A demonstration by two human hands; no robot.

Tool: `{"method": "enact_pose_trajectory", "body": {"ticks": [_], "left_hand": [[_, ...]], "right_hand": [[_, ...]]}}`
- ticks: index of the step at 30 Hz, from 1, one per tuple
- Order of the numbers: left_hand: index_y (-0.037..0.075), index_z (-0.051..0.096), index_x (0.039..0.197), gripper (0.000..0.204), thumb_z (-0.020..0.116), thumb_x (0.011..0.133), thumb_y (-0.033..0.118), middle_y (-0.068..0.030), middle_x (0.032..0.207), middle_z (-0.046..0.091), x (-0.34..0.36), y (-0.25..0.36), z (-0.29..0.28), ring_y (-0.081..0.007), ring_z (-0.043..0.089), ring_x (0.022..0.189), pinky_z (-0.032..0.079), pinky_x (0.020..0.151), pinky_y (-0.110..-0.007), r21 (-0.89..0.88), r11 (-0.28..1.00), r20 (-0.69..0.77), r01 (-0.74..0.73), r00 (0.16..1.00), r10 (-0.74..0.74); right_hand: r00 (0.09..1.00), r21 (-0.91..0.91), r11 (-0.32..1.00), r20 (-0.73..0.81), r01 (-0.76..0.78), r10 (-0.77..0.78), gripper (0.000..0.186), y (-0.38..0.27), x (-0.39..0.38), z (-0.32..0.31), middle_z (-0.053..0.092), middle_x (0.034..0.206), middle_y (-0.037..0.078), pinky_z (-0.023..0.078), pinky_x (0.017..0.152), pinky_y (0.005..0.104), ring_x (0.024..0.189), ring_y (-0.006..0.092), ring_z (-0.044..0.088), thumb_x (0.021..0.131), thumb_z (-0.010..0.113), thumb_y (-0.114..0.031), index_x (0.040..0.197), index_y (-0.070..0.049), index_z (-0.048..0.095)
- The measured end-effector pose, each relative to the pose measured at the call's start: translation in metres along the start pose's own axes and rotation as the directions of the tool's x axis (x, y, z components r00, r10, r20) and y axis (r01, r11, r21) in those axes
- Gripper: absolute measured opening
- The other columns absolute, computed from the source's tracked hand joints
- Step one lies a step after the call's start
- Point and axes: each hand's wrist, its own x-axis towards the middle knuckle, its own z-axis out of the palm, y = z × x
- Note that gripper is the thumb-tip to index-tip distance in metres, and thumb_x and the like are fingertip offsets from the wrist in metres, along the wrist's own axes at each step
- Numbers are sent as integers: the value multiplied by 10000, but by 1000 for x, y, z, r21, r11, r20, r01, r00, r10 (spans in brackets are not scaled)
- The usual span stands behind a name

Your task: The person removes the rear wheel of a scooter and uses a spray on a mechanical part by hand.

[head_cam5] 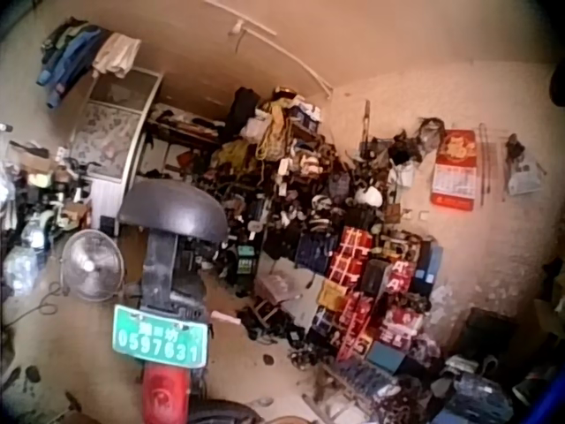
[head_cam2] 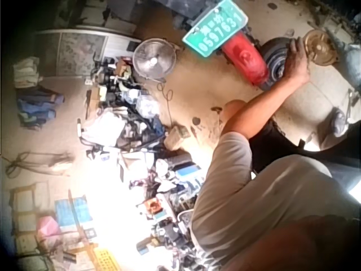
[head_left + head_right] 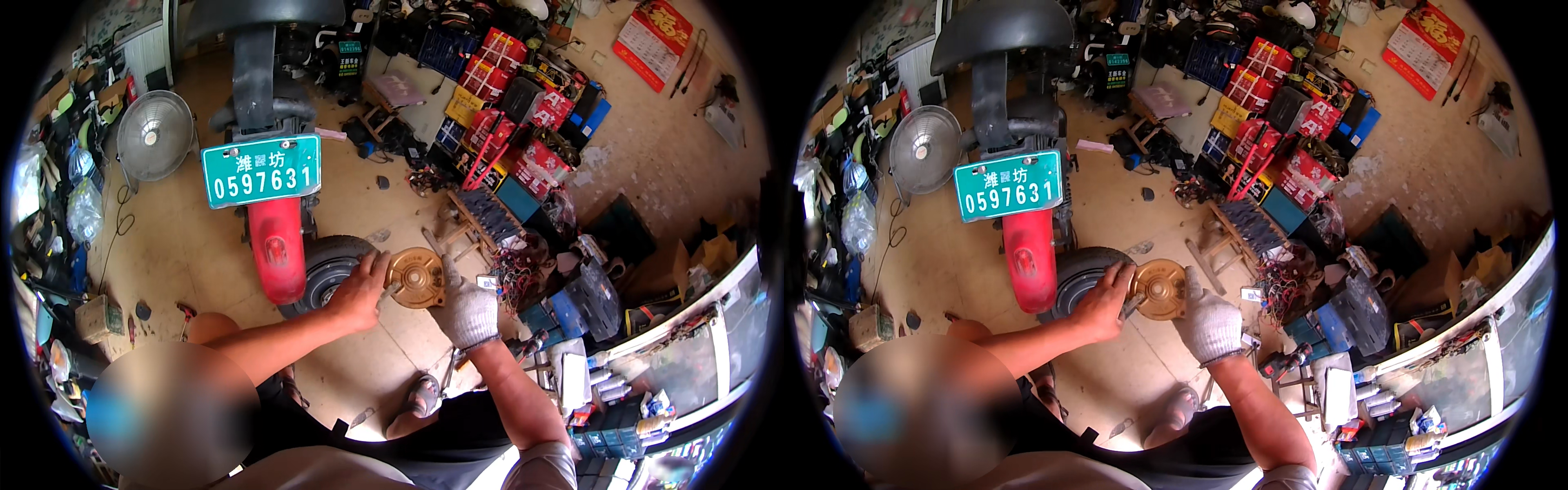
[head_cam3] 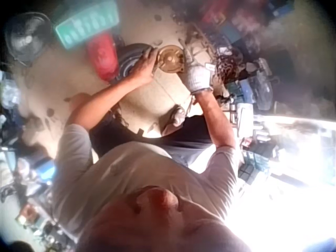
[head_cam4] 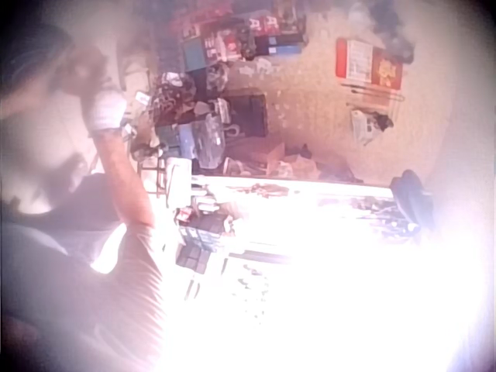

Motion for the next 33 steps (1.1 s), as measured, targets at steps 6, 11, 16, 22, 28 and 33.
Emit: {"method": "enact_pose_trajectory", "body": {"ticks": [6,11,16,22,28,33], "left_hand": [[-63,217,1655,1132,887,783,206,-366,1667,264,0,-4,12,-521,392,1524,429,1242,-489,-46,999,11,27,1000,-27],[-58,235,1651,1047,841,817,125,-367,1666,270,-2,-2,15,-518,389,1526,412,1255,-479,-90,996,-36,-29,999,26],[-41,232,1663,1071,856,817,165,-318,1698,268,6,-10,5,-480,395,1542,401,1266,-452,1,1000,66,-16,998,15],[-45,206,1674,1108,860,793,113,-307,1712,249,-1,21,-8,-477,386,1552,415,1257,-451,-112,991,23,69,998,-67],[-38,228,1663,1116,874,776,164,-327,1693,258,9,-15,9,-481,398,1540,422,1251,-462,-34,999,37,10,999,-9],[-15,253,1659,1073,846,771,93,-315,1677,285,3,4,-2,-487,439,1505,456,1221,-470,-75,997,22,16,1000,-14]], "right_hand": [[999,17,1000,40,8,-8,983,-1,-1,3,758,938,202,605,670,489,765,370,763,816,868,-398,1636,-74,432],[999,-7,1000,18,29,-29,968,6,-1,4,762,934,201,605,671,491,773,374,768,828,863,-415,1626,-70,437],[999,25,1000,36,-1,0,963,6,0,3,766,935,206,606,672,493,774,383,769,835,859,-417,1626,-69,435],[1000,63,998,26,5,-7,963,9,0,3,770,949,215,611,689,491,792,385,771,847,851,-409,1635,-59,422],[997,28,1000,78,-13,10,976,2,3,-4,767,943,213,609,693,495,808,382,772,846,850,-412,1642,-55,413],[999,21,1000,53,6,-7,984,7,0,0,769,958,213,609,705,493,814,381,773,839,854,-404,1644,-52,409]]}}
